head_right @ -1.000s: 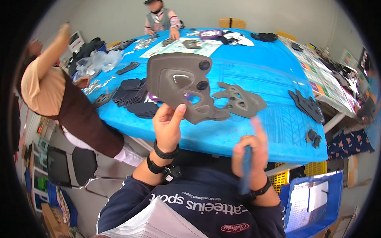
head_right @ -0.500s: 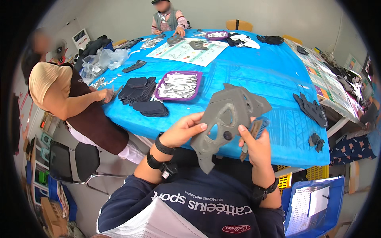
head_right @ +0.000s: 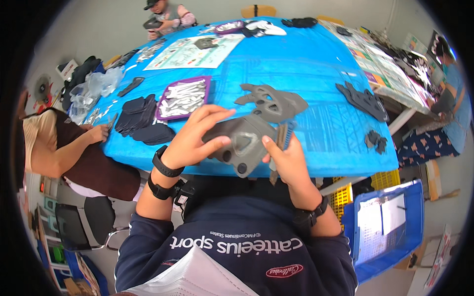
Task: The person uses a utility knife to trim excess material from the edges and cutouts of grey and black foam shoe components, handling several different pieces individually and using pliers to pull away trimmed sections.
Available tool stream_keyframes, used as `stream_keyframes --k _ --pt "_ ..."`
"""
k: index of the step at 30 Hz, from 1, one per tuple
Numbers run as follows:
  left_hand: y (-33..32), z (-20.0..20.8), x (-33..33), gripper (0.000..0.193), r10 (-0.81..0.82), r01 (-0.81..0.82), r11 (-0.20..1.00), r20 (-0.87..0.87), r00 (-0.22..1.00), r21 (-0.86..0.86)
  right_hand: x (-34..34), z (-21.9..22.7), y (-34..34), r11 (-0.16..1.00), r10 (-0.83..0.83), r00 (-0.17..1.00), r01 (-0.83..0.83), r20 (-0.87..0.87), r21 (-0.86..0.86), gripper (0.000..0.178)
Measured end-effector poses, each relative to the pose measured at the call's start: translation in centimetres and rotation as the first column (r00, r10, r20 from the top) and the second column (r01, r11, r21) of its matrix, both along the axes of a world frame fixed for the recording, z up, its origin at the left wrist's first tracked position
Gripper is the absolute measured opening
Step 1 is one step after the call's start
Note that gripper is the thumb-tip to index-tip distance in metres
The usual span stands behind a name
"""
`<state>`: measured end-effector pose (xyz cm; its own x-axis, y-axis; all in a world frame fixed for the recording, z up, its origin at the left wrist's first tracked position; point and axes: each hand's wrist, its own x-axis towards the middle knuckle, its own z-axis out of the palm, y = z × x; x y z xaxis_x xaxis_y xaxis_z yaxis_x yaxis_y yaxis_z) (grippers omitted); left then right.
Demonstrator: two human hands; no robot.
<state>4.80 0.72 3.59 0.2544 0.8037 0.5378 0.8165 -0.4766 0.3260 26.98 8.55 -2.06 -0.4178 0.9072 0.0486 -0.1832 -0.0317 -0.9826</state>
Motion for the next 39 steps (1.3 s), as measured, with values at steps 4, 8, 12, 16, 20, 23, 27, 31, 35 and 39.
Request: stream_keyframes --k 4,8,12,16,20,23,27,31,35,39 --pt "0.9 -1.5 2.7 0.054 -0.120 0.126 0.985 0.051 0.991 -0.117 -0.1 -1.0 0.3 0.999 0.005 1.000 -0.005 0.000 -0.049 0.036" --pt "2.3 -3.4 3.8 0.042 -0.054 0.067 0.990 0.102 0.993 -0.122 0.5 -1.7 0.6 0.997 0.069 0.997 -0.068 0.023 -0.027 0.027" --pt "3.0 -4.8 3.6 0.032 -0.014 0.017 0.999 0.056 0.998 -0.048 0.8 -1.9 1.1 0.998 0.042 0.993 -0.038 0.109 -0.039 0.028" --pt "3.3 -5.8 3.5 0.024 0.017 -0.014 0.999 0.085 0.996 -0.041 1.1 -1.5 0.9 0.999 0.027 0.978 -0.031 0.208 0.015 0.031" --pt "3.3 -6.8 3.8 0.015 0.064 -0.060 0.998 0.116 0.991 -0.035 2.2 -0.9 0.7 0.981 -0.097 0.903 0.016 0.419 0.193 0.026" --pt "2.9 -7.2 3.9 0.017 0.105 -0.106 0.994 0.042 0.994 0.013 3.7 -0.2 1.2 0.877 -0.321 0.938 0.243 0.132 0.414 0.020" --pt "2.2 -7.4 4.0 0.025 -0.025 0.042 0.989 -0.122 0.992 0.140 6.1 0.1 2.8 0.366 -0.425 0.806 0.569 -0.411 0.736 0.061" --pt "2.2 -7.9 3.8 0.028 -0.142 0.173 0.977 -0.226 0.964 0.123 8.7 -1.2 2.1 0.577 -0.080 0.920 0.356 -0.383 0.735 0.065" --pt "2.5 -8.9 3.3 0.022 -0.194 0.193 0.981 -0.119 0.974 -0.015 9.0 -2.6 2.6 0.651 -0.006 0.988 0.122 -0.155 0.749 0.042" --pt "2.5 -10.0 2.8 0.021 -0.194 0.194 0.981 -0.025 0.981 0.002 7.8 -3.3 2.0 0.866 0.100 0.982 -0.007 -0.160 0.500 0.028"
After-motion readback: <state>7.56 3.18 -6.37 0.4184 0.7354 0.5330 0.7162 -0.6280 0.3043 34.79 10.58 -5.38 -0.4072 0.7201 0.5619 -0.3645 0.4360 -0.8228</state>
